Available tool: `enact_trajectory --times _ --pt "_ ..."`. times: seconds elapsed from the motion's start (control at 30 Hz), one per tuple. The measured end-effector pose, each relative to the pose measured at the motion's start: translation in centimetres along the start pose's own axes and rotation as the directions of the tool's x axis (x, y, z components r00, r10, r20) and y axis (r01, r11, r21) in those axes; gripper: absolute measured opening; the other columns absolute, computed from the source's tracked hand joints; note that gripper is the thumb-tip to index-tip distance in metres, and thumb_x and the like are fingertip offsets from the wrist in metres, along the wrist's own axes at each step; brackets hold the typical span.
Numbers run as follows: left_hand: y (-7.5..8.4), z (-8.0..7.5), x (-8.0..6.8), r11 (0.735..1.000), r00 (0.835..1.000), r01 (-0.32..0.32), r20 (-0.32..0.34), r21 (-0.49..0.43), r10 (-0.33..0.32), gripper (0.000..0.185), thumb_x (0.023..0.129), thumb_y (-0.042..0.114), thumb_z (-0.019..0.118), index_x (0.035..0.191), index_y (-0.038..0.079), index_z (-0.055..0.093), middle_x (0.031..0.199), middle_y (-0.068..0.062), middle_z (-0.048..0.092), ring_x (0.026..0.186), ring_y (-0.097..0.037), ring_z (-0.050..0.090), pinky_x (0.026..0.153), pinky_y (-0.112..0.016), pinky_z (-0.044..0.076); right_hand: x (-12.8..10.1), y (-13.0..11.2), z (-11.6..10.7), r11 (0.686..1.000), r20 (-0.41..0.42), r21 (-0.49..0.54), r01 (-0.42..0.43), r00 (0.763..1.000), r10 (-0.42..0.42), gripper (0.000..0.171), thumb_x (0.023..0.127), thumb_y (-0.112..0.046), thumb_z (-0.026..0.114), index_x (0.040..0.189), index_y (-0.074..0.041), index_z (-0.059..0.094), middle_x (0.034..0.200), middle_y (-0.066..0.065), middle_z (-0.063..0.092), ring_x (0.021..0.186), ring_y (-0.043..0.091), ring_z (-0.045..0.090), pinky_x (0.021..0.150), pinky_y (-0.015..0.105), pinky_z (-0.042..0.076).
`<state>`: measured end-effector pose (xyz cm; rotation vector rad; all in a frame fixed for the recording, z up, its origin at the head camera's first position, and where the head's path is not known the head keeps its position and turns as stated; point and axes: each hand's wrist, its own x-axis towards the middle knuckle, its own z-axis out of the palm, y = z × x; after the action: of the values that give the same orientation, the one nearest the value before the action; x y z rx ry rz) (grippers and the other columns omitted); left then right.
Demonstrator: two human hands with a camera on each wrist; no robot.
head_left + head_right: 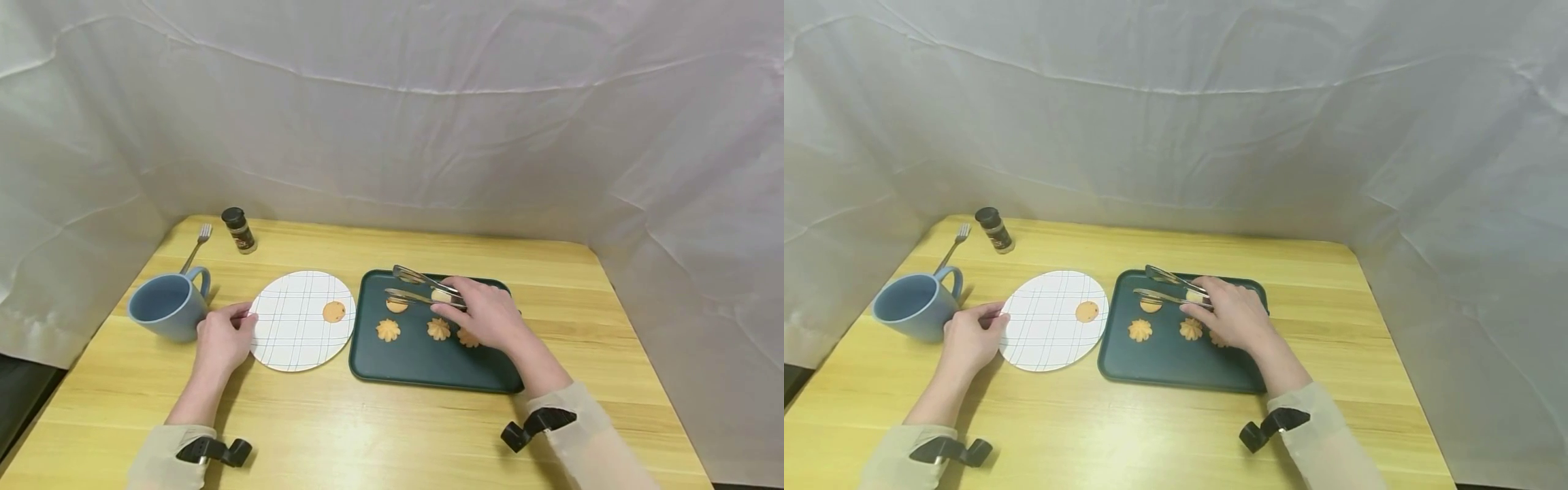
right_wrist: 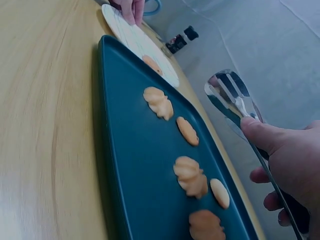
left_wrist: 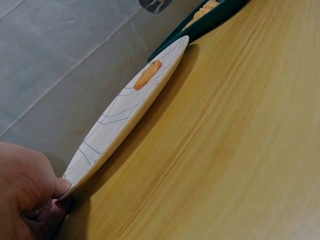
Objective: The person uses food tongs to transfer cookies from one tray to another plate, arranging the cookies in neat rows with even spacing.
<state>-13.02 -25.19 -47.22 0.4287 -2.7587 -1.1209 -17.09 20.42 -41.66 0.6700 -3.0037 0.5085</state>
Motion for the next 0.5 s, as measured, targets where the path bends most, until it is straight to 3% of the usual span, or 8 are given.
enact_trajectory --times 0.27,0.5 --pt "0.0 0.0 0.0 1.0 1.0 -0.002 -0.005 0.003 0.002 0.036 0.103 0.015 0.065 0.133 -0.005 0.069 0.11 -0.021 0.074 0.102 -0.034 0.066 0.087 -0.045 0.047 -1.1 1.4 -0.9 1.0 -0.004 -0.021 -0.017 1.0 0.017 0.062 0.097 -0.062 0.068 0.14 -0.017 0.067 0.117 0.004 0.075 0.084 0.018 0.068 0.069 0.044 0.053" --pt "-0.1 0.0 -0.1 1.0 0.999 -0.026 -0.02 0.013 0.026 0.034 0.103 0.015 0.064 0.131 -0.005 0.071 0.106 -0.02 0.074 0.099 -0.034 0.066 0.085 -0.045 0.047 -2.0 3.3 -1.2 0.997 -0.029 -0.073 -0.027 0.999 0.025 0.061 0.096 -0.06 0.072 0.137 -0.015 0.068 0.121 0.006 0.074 0.092 0.025 0.07 0.073 0.048 0.054"
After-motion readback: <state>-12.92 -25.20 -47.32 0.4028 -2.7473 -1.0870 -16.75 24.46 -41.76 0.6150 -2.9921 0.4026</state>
